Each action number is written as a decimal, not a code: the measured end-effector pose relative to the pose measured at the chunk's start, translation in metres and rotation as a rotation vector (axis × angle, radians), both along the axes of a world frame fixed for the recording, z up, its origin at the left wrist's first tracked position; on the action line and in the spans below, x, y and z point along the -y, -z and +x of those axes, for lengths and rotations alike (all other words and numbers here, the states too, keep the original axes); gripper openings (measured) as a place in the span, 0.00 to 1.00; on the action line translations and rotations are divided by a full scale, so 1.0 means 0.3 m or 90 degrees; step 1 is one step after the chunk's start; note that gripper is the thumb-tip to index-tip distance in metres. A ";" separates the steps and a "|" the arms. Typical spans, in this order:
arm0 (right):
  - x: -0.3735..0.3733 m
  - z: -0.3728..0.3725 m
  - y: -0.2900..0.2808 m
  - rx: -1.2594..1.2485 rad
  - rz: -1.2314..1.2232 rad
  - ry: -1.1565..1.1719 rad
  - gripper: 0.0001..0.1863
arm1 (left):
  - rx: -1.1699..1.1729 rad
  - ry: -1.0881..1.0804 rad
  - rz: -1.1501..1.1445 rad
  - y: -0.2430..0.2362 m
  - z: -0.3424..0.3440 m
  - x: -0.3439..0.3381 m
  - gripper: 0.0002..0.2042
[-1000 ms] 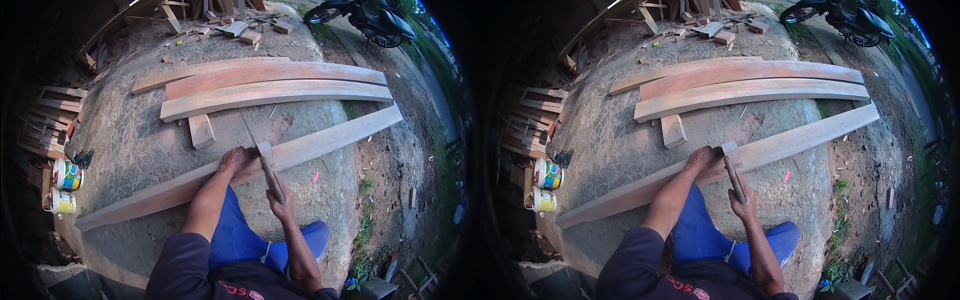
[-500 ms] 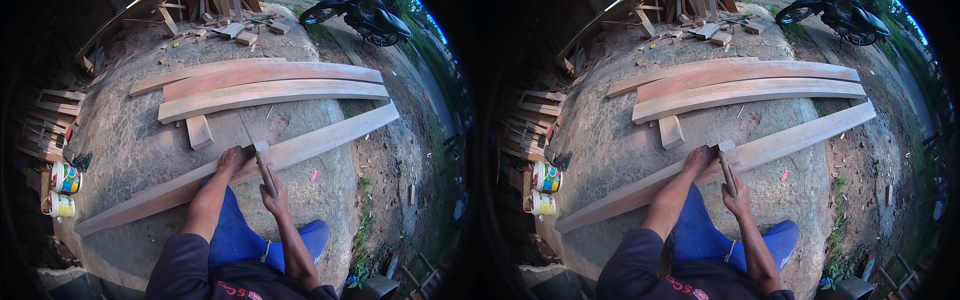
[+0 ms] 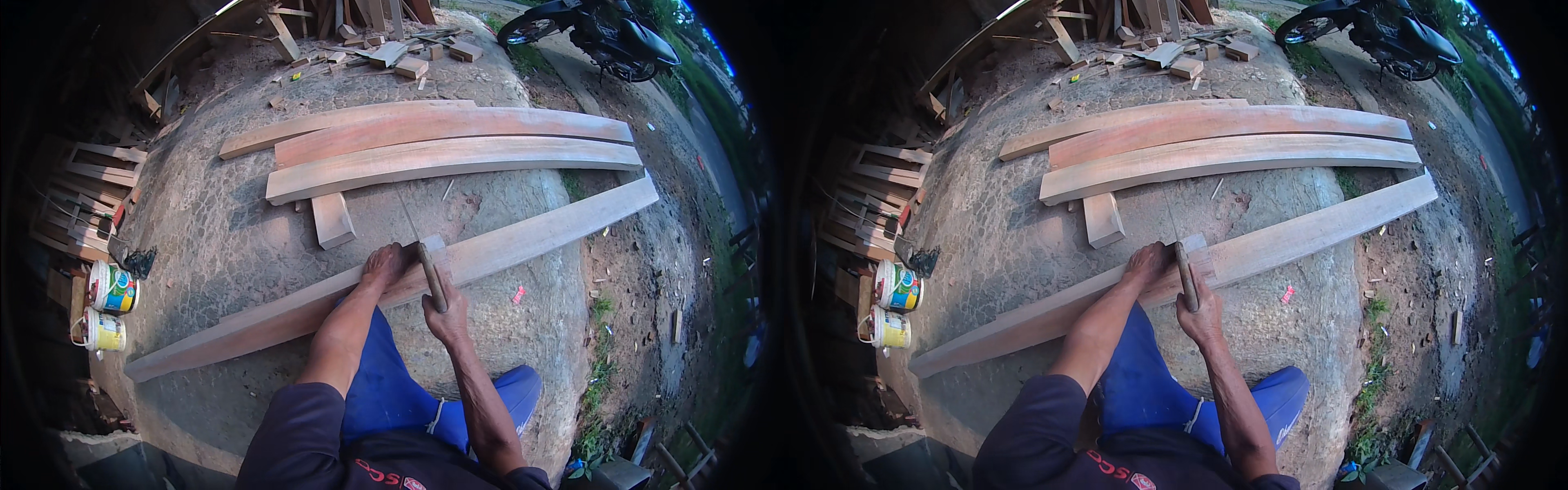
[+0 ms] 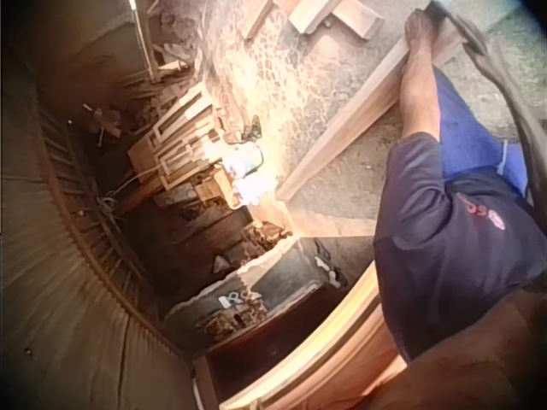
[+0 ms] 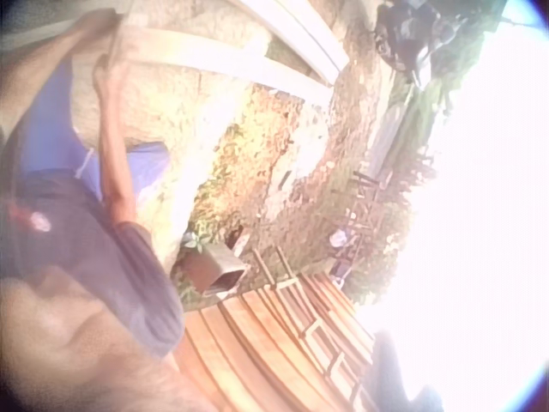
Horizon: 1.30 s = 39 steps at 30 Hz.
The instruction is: The person cuts a wooden plank with a hand saw, measures it with a tape measure, and stacks it with other planks. The person repeats measuring and handling of planks while sitting on the ground.
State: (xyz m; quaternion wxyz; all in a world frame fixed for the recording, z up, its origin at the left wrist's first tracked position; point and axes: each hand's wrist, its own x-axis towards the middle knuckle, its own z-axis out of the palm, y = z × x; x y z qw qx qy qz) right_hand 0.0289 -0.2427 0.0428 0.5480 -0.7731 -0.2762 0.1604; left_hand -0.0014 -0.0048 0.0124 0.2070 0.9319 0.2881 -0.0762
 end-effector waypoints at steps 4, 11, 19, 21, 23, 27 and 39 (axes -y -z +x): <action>0.394 -0.214 -0.152 0.037 -0.035 -0.015 0.36 | -0.030 -0.014 -0.030 0.012 0.022 -0.025 0.23; 0.463 -0.240 -0.195 -0.045 -0.044 -0.024 0.32 | 0.012 0.024 0.036 0.051 0.003 0.005 0.26; 0.243 -0.115 -0.144 0.035 -0.013 -0.026 0.35 | -0.026 0.012 0.003 0.037 0.031 -0.039 0.26; 0.526 -0.295 -0.251 -0.051 -0.050 -0.019 0.37 | -0.030 -0.022 -0.023 0.044 0.029 -0.028 0.31; 0.680 -0.393 -0.307 -0.003 -0.052 0.011 0.36 | -0.031 -0.017 -0.046 0.049 0.024 -0.014 0.35; 0.465 -0.259 -0.198 0.007 -0.029 -0.012 0.35 | -0.015 -0.006 0.018 0.046 0.000 0.015 0.27; 0.704 -0.417 -0.287 -0.068 -0.056 0.013 0.35 | -0.045 -0.025 -0.040 0.032 0.028 -0.007 0.33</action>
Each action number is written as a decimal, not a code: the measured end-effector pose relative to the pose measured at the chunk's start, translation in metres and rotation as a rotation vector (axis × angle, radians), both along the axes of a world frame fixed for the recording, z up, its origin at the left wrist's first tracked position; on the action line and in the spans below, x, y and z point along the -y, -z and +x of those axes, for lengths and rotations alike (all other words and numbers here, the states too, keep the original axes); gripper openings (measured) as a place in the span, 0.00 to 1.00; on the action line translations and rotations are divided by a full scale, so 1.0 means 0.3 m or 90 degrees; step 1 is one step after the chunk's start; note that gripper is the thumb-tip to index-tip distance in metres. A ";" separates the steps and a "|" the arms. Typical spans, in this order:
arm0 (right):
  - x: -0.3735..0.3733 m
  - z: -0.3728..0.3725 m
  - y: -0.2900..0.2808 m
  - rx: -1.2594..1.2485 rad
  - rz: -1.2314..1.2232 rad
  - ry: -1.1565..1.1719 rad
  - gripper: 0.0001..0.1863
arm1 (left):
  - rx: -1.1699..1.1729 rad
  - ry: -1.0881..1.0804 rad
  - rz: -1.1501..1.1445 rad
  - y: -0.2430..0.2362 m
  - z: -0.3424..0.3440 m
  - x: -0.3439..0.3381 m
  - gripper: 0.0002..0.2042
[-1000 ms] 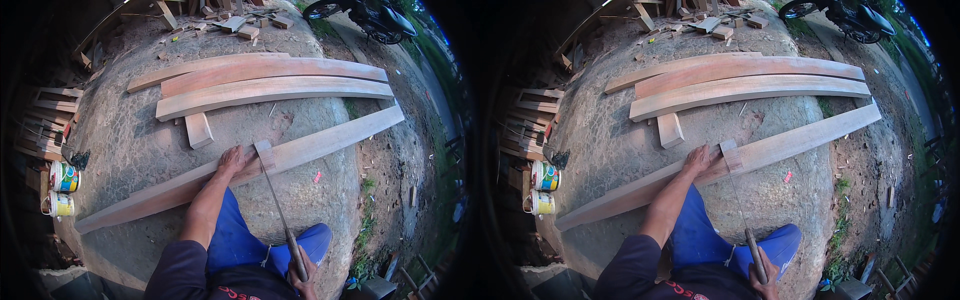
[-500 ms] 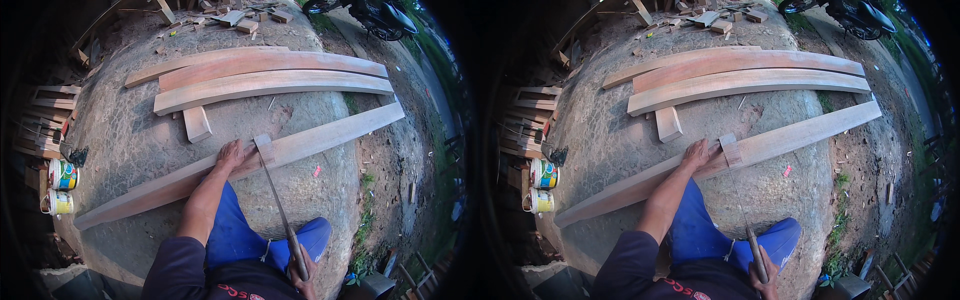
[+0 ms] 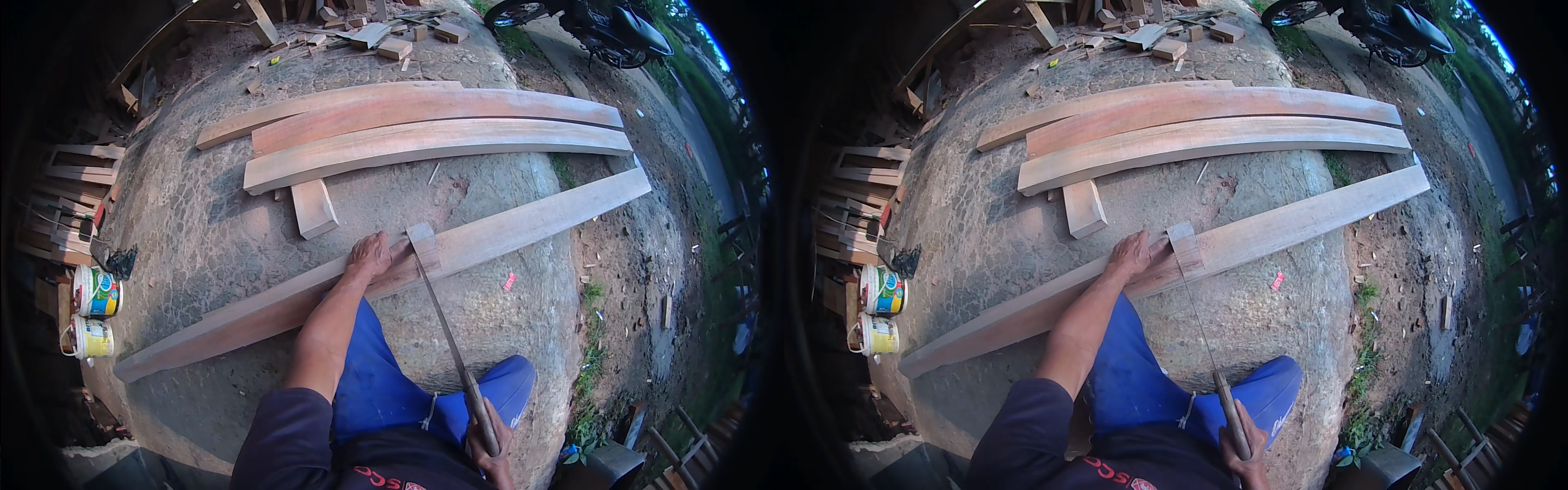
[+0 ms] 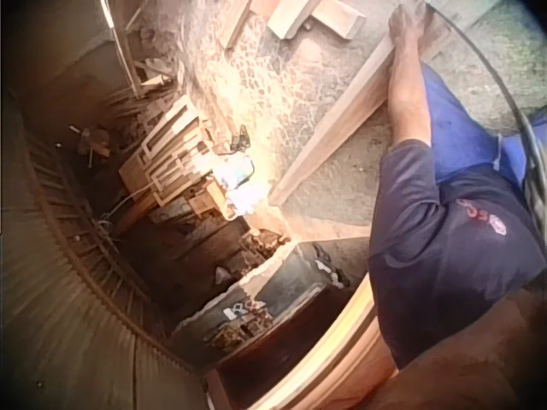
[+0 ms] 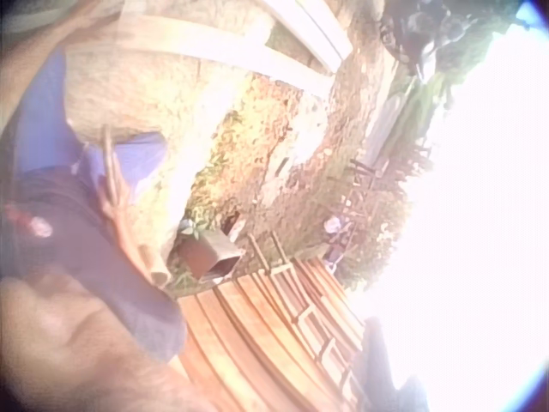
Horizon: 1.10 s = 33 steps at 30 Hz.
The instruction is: The person cuts a wooden plank with a hand saw, measures it with a tape measure, and stacks it with other planks. The person repeats measuring and handling of planks while sitting on the ground.
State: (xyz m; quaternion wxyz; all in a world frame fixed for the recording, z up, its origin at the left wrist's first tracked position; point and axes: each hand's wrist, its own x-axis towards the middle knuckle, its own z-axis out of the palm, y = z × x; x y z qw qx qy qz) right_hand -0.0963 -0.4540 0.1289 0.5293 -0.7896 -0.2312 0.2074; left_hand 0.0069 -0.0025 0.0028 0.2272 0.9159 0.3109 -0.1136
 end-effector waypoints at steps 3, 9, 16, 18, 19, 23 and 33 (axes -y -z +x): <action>-0.114 0.052 0.039 0.006 0.010 -0.014 0.35 | 0.024 0.016 0.061 0.000 -0.016 0.016 0.30; -0.633 0.368 0.256 0.087 0.018 -0.010 0.34 | 0.022 0.004 0.025 0.019 -0.027 -0.008 0.28; -0.040 0.022 -0.020 0.099 0.061 -0.006 0.37 | 0.019 0.015 0.023 0.016 -0.010 0.003 0.29; -0.112 0.053 0.032 0.092 0.049 -0.016 0.37 | 0.024 0.024 0.048 0.011 -0.015 0.021 0.28; -0.171 0.100 0.081 0.095 0.038 -0.022 0.37 | 0.011 0.024 0.050 0.010 -0.021 0.028 0.27; -0.512 0.306 0.294 0.124 0.079 -0.015 0.36 | 0.036 0.039 0.072 0.002 -0.030 0.019 0.25; -0.089 0.036 -0.011 0.043 0.028 -0.011 0.35 | 0.062 0.028 0.056 0.028 -0.022 0.021 0.23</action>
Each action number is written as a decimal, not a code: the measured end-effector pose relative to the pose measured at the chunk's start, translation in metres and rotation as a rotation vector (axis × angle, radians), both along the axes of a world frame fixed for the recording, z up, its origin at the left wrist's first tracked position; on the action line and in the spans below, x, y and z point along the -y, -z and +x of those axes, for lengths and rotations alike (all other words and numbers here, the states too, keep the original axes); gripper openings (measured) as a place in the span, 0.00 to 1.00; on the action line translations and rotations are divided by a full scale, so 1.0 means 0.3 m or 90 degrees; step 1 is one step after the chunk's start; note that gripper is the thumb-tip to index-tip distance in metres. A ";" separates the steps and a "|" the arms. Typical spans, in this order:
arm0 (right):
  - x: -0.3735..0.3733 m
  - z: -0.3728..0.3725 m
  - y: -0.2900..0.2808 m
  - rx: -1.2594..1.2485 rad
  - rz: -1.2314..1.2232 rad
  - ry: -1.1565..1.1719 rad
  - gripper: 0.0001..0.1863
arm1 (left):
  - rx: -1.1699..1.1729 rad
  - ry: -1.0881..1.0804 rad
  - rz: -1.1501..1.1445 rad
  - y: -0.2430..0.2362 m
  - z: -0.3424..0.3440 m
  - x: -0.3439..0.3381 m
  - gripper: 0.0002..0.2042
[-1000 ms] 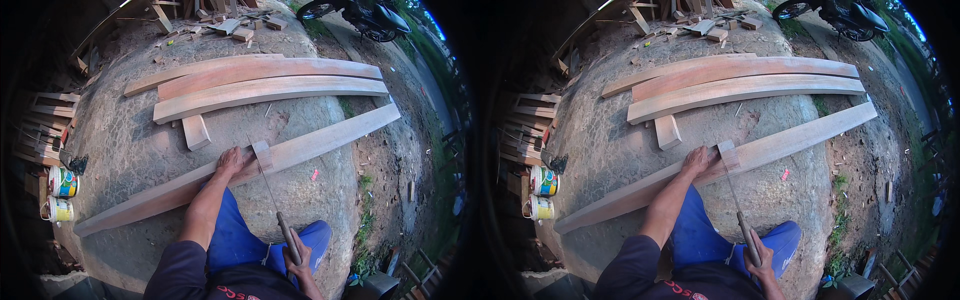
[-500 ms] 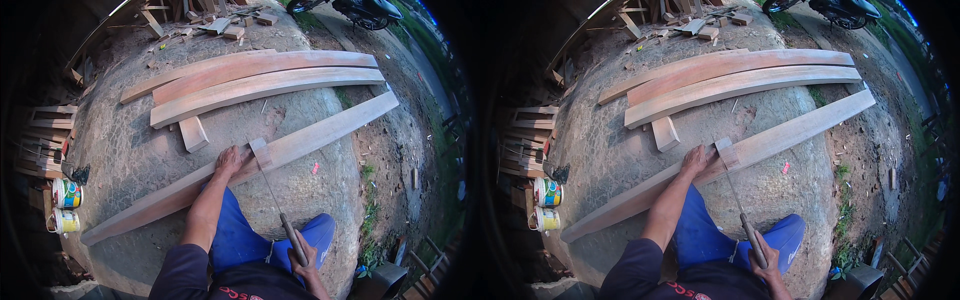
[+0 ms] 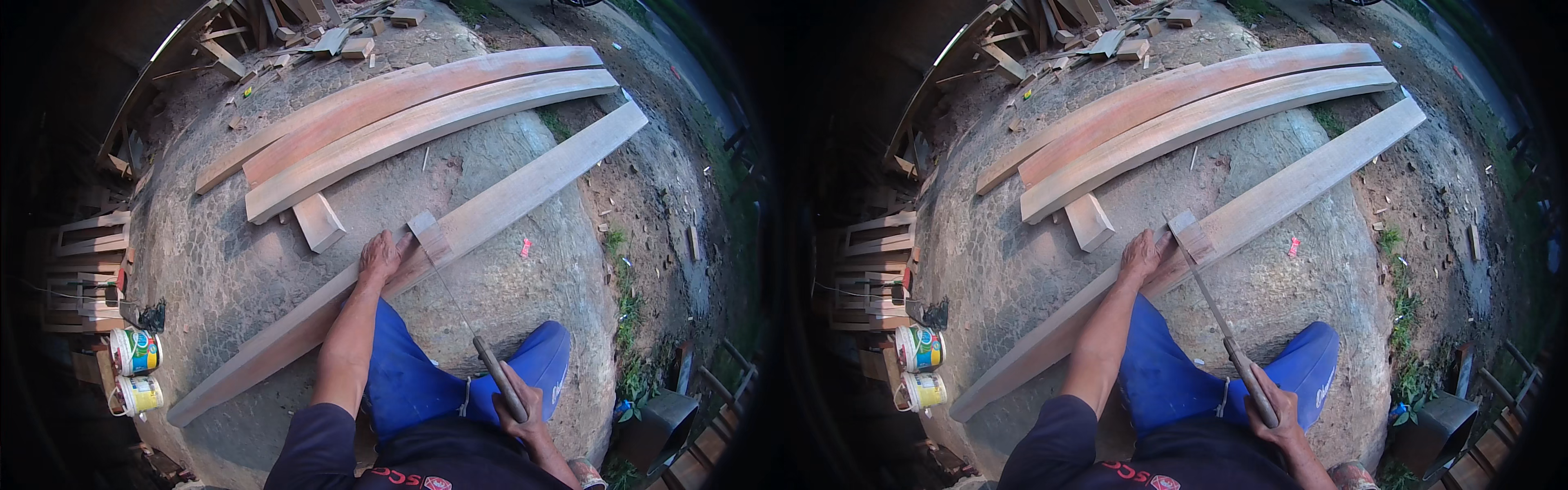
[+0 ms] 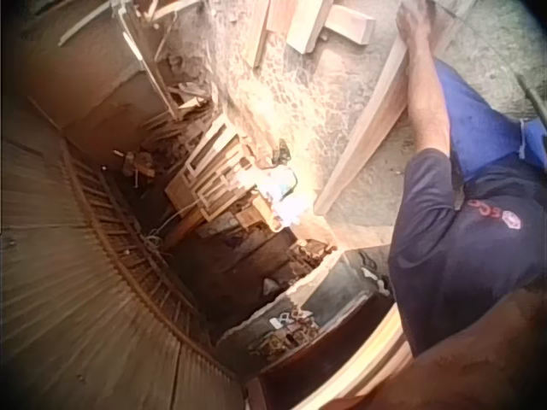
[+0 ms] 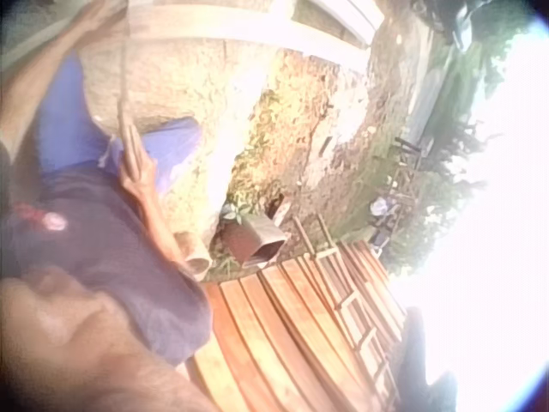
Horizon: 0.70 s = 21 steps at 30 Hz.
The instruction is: The person cuts a wooden plank with a hand saw, measures it with a tape measure, and stacks it with other planks. The person repeats measuring and handling of planks while sitting on the ground.
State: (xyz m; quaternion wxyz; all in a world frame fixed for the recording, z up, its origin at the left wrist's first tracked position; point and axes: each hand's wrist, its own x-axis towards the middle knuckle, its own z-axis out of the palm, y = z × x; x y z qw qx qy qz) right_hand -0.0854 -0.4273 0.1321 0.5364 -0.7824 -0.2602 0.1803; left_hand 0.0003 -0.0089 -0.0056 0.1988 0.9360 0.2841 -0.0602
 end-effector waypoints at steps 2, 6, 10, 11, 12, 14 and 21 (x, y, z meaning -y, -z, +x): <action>-0.134 0.092 0.105 -0.012 0.007 -0.001 0.36 | -0.015 0.024 0.022 0.001 -0.013 0.005 0.27; -0.443 0.268 0.266 0.035 0.010 0.012 0.37 | -0.007 0.040 0.028 -0.007 -0.016 -0.007 0.29; -0.242 0.144 0.115 -0.004 0.009 0.001 0.35 | -0.025 0.004 0.010 -0.004 0.009 -0.021 0.27; -0.136 0.082 0.058 -0.009 0.013 0.007 0.35 | -0.032 0.002 0.003 0.001 0.010 -0.021 0.29; -0.039 0.029 0.003 -0.010 0.022 0.021 0.35 | -0.037 -0.008 -0.002 0.007 0.014 -0.020 0.31; 0.067 -0.027 -0.043 0.043 0.033 0.019 0.36 | -0.040 0.009 0.008 0.019 0.012 -0.015 0.33; -0.433 0.243 0.211 0.107 0.064 0.021 0.36 | -0.017 0.019 0.031 0.015 -0.005 -0.015 0.35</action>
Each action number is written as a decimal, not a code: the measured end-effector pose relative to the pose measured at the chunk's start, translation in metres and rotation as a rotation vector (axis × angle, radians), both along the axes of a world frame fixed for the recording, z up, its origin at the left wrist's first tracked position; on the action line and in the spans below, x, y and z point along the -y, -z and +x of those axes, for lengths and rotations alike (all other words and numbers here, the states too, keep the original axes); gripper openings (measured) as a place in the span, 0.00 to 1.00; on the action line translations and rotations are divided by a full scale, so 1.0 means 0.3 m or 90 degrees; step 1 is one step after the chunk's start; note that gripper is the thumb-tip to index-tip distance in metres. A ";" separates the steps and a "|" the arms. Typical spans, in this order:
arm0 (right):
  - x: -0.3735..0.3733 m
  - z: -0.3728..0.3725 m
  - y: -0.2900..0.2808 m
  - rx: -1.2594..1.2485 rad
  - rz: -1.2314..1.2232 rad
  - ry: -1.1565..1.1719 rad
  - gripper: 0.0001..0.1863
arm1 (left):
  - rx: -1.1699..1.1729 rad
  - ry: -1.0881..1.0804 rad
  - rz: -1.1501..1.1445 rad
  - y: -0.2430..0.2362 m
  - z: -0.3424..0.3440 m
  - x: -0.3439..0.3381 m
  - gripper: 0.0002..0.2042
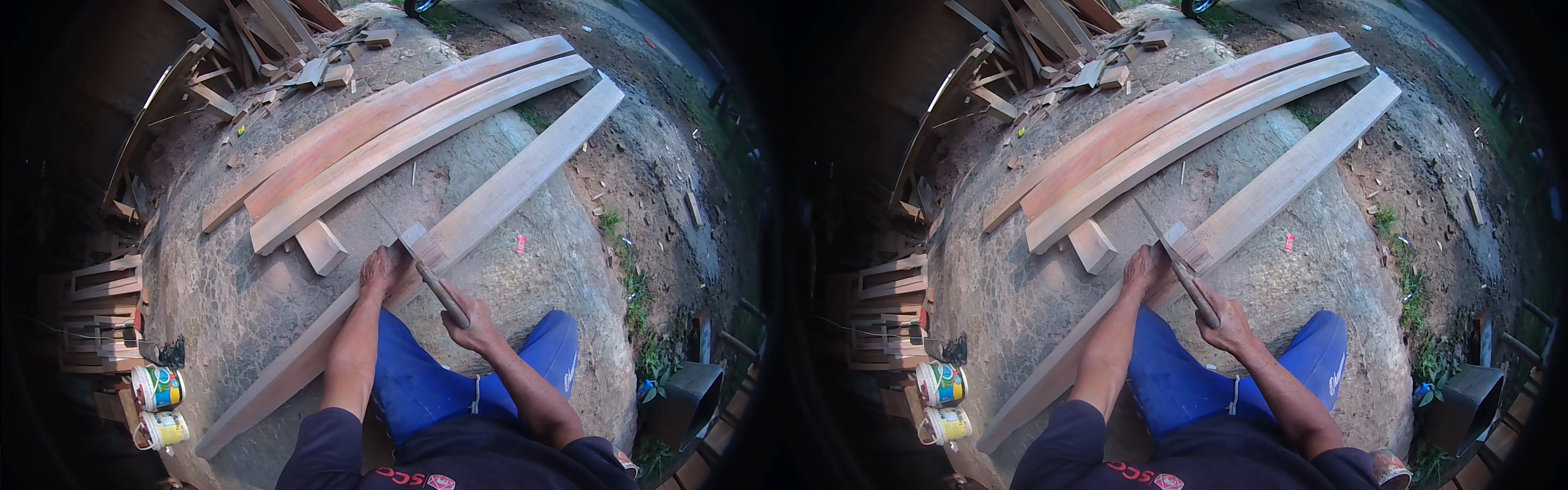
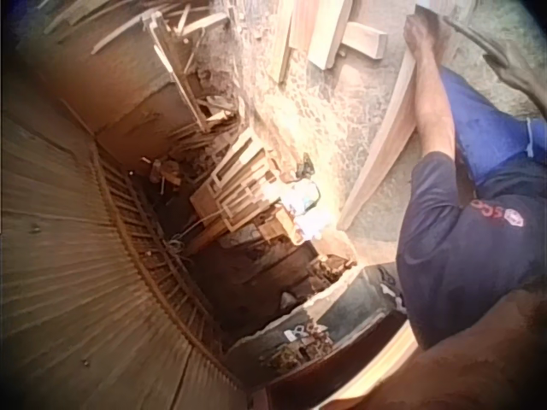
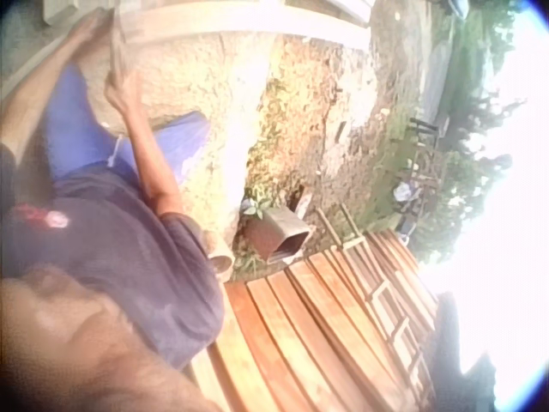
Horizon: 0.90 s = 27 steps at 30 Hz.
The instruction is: The person cuts a wooden plank with a hand saw, measures it with a tape measure, and stacks it with other planks. The person repeats measuring and handling of planks while sitting on the ground.
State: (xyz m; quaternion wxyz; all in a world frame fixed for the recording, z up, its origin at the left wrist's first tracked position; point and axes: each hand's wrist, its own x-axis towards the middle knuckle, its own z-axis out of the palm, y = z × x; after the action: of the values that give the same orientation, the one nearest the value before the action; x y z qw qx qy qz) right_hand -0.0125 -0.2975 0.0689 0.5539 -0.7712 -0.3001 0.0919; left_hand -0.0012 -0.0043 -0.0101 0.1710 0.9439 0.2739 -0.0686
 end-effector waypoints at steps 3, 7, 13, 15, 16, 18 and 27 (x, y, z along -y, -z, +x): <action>0.030 0.006 -0.017 -0.132 -0.069 -0.019 0.36 | -0.032 0.000 -0.021 -0.008 0.009 -0.010 0.35; 0.436 -0.214 -0.197 -0.141 -0.020 -0.019 0.37 | 0.000 -0.023 -0.024 -0.004 0.020 -0.010 0.35; 0.215 -0.088 -0.088 -0.148 -0.036 0.003 0.35 | -0.003 -0.003 0.010 -0.007 -0.002 0.018 0.33; -0.010 0.007 -0.016 -0.047 -0.041 -0.007 0.35 | -0.018 0.003 0.007 -0.017 -0.006 0.015 0.33; -0.047 0.039 0.005 -0.086 -0.062 -0.007 0.35 | -0.042 0.001 0.007 -0.022 -0.001 0.010 0.33; -0.039 0.059 0.000 -0.137 -0.077 -0.012 0.35 | -0.020 -0.005 -0.014 -0.023 0.010 0.000 0.33; 0.387 -0.228 -0.170 -0.093 -0.025 -0.025 0.37 | 0.004 0.004 0.010 -0.006 -0.008 0.030 0.34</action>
State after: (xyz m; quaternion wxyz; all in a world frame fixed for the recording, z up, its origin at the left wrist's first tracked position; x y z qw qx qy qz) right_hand -0.0809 -0.4137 0.1200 0.5572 -0.7670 -0.2723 0.1646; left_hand -0.0036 -0.0133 -0.0083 0.1640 0.9463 0.2712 -0.0638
